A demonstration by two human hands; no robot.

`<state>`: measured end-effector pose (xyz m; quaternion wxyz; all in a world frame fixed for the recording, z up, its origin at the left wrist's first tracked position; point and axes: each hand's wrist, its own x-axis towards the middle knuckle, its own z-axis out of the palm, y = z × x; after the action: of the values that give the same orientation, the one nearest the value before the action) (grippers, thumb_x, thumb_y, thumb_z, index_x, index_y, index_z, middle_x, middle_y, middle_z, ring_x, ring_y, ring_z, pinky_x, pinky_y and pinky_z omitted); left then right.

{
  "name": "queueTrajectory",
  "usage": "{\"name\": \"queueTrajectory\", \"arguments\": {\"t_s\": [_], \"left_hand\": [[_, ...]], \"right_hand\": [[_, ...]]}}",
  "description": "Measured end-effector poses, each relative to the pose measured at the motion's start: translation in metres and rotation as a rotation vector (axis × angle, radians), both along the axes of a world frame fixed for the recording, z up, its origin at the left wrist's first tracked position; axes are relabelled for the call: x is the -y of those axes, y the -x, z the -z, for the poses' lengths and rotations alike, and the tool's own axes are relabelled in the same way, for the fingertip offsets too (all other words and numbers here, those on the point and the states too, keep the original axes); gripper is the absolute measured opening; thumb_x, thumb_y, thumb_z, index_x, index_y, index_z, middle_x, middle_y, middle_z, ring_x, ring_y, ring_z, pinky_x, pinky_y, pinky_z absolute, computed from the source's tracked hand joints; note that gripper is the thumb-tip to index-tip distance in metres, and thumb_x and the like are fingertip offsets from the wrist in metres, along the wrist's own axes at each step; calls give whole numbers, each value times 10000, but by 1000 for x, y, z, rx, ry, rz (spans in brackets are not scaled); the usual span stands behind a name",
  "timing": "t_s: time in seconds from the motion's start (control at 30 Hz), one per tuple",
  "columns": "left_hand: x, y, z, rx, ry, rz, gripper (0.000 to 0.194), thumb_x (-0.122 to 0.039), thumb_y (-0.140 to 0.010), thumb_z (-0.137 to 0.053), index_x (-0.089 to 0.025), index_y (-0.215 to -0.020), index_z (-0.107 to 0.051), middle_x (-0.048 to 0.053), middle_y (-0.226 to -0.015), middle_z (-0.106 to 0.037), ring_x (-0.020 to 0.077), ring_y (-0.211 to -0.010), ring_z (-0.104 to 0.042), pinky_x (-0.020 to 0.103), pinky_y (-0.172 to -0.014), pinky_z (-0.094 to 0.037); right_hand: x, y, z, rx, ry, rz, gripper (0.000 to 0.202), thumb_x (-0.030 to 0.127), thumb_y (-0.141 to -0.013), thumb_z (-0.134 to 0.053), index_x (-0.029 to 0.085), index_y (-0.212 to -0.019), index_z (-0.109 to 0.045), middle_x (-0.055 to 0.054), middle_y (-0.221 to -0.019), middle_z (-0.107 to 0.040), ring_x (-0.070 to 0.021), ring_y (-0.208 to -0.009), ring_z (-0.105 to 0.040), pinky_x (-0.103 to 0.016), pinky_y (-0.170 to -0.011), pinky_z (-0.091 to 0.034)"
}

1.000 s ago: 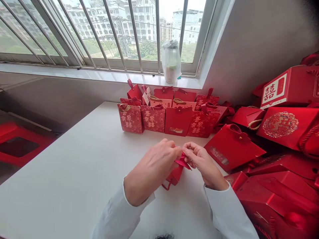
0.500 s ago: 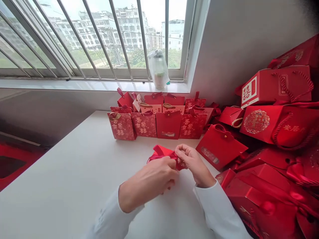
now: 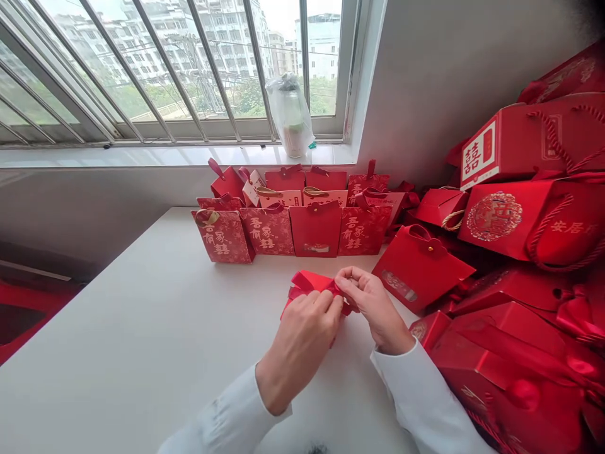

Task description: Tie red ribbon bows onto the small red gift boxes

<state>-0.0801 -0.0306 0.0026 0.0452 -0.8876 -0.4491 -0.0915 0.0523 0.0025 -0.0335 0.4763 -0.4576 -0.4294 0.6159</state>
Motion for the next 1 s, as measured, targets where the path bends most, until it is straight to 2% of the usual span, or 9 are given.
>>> {"name": "queueTrajectory", "arguments": {"t_s": [0.13,0.23,0.4,0.53,0.6,0.67,0.8,0.93,1.0], "left_hand": [[0,-6,8,15,-22,-41,268,-5,-848,-390,-152,-684,-542,8,-620,-521,139,-529,-460,274,-512,-298],[-4,0,7,113,52,11,293,-3,-853,-367,-150,-677,-549,7,-642,-535,126,-553,-456,257,-514,-304],[-12,22,-2,249,415,217,280,-79,-900,-398,-161,-724,-599,-8,-713,-591,89,-587,-489,209,-554,-367],[-12,36,-16,359,665,203,175,-127,-892,-490,-187,-868,-652,-16,-765,-626,63,-596,-542,173,-596,-408],[-13,41,-23,418,663,141,130,-190,-887,-532,-210,-929,-653,-29,-727,-616,68,-585,-521,177,-590,-402],[-15,46,-27,491,560,3,140,-280,-903,-518,-226,-945,-640,-36,-687,-588,83,-585,-485,193,-571,-380],[-26,54,-21,542,373,-278,265,-435,-909,-458,-215,-993,-579,-4,-816,-570,120,-678,-501,226,-591,-385],[-33,51,-4,542,388,-277,314,-481,-886,-469,-206,-1002,-566,38,-973,-569,188,-914,-518,259,-680,-417],[-32,48,0,554,405,-251,293,-468,-889,-471,-209,-984,-571,31,-956,-580,191,-920,-511,275,-724,-415]], "right_hand": [[0,-1,1,10,-5,-6,328,481,-750,-664,180,-746,-535,58,-578,-429,-78,-509,-326,-210,-466,-264],[0,-1,1,0,-13,-3,306,455,-767,-655,178,-737,-530,61,-581,-420,-75,-516,-311,-210,-474,-244],[-2,-1,-2,12,-49,56,310,459,-764,-647,178,-714,-527,62,-584,-408,-82,-522,-297,-225,-496,-247],[-1,-1,-3,59,-49,13,300,462,-774,-635,185,-729,-530,51,-614,-436,-93,-546,-339,-229,-523,-279],[0,-1,-2,110,-67,-25,295,471,-800,-611,188,-752,-543,34,-661,-482,-103,-589,-389,-232,-557,-314],[2,-2,-2,176,-94,-52,324,499,-831,-568,188,-741,-552,20,-684,-504,-116,-624,-420,-240,-584,-335],[5,-3,-4,279,-134,-106,410,561,-831,-540,181,-683,-572,10,-653,-510,-130,-628,-438,-252,-585,-337],[8,-3,-9,282,-110,-109,306,486,-807,-609,186,-747,-622,3,-698,-569,-144,-662,-483,-256,-611,-362],[8,-3,-10,265,-88,-98,258,441,-803,-621,188,-752,-627,2,-717,-583,-148,-681,-496,-256,-627,-373]]}}
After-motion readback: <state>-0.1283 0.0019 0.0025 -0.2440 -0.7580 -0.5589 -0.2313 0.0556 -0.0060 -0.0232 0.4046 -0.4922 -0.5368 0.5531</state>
